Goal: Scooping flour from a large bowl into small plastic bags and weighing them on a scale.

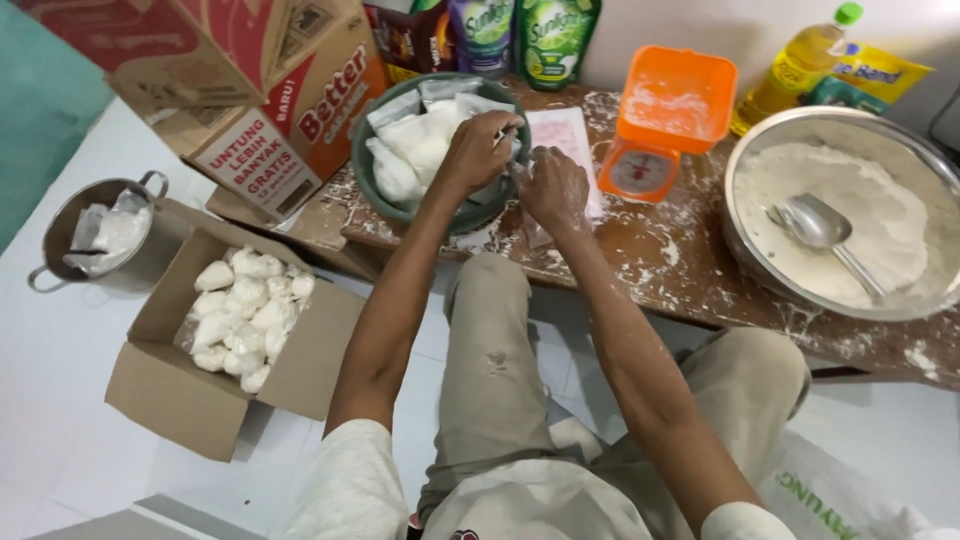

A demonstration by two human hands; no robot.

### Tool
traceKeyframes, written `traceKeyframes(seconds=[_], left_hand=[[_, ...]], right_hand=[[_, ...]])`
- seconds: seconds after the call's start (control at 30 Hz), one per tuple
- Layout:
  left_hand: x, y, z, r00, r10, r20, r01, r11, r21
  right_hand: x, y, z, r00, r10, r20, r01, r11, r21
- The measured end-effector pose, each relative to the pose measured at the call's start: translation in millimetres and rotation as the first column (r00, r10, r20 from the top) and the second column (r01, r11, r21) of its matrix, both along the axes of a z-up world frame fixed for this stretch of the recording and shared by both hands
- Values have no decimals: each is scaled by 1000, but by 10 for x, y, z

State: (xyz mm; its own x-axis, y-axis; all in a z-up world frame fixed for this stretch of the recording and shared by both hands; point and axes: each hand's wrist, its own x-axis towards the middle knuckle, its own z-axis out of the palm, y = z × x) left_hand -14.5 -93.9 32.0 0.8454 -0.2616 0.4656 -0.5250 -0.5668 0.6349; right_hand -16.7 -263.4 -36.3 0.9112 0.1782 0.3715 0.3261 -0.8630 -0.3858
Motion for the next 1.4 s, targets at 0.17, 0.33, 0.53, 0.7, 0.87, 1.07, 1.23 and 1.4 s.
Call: traceKeyframes(seconds=[0.17,0.33,0.53,0.7,0.87,1.07,1.23,1.4], left_hand=[[196,-548,-559,985,116,-128,-93,980,175],[435,-1043,-1612,946,149,-287,-57,951,303],[332,-1182,-1696,829,398,-393,-185,859,478],[206,-1163,-1544,807,421,-414,-267,886,380],[204,-1203,-1691,830,402,-386,-267,895,358],[237,-1226,-1909,864,402,-304,-358,914,192],[513,-1203,-2128,847,417,-331,-347,904,250],[512,-1179,-2193,832,411,-374,-436,900,19]], right_hand=[[159,-722,-280,995,-8,96,11,999,-31],[326,-1327,-655,998,-38,40,44,986,-160],[293,-1518,-799,992,30,-124,-66,953,-296],[313,-1473,-1357,979,138,-149,-203,713,-671],[561,-1400,-2158,951,106,-289,-115,993,-16],[575,-1302,-2151,912,36,-408,74,965,252],[685,-1336,-2293,916,40,-399,129,912,390],[780,-1431,-2499,892,-12,-452,162,941,296]])
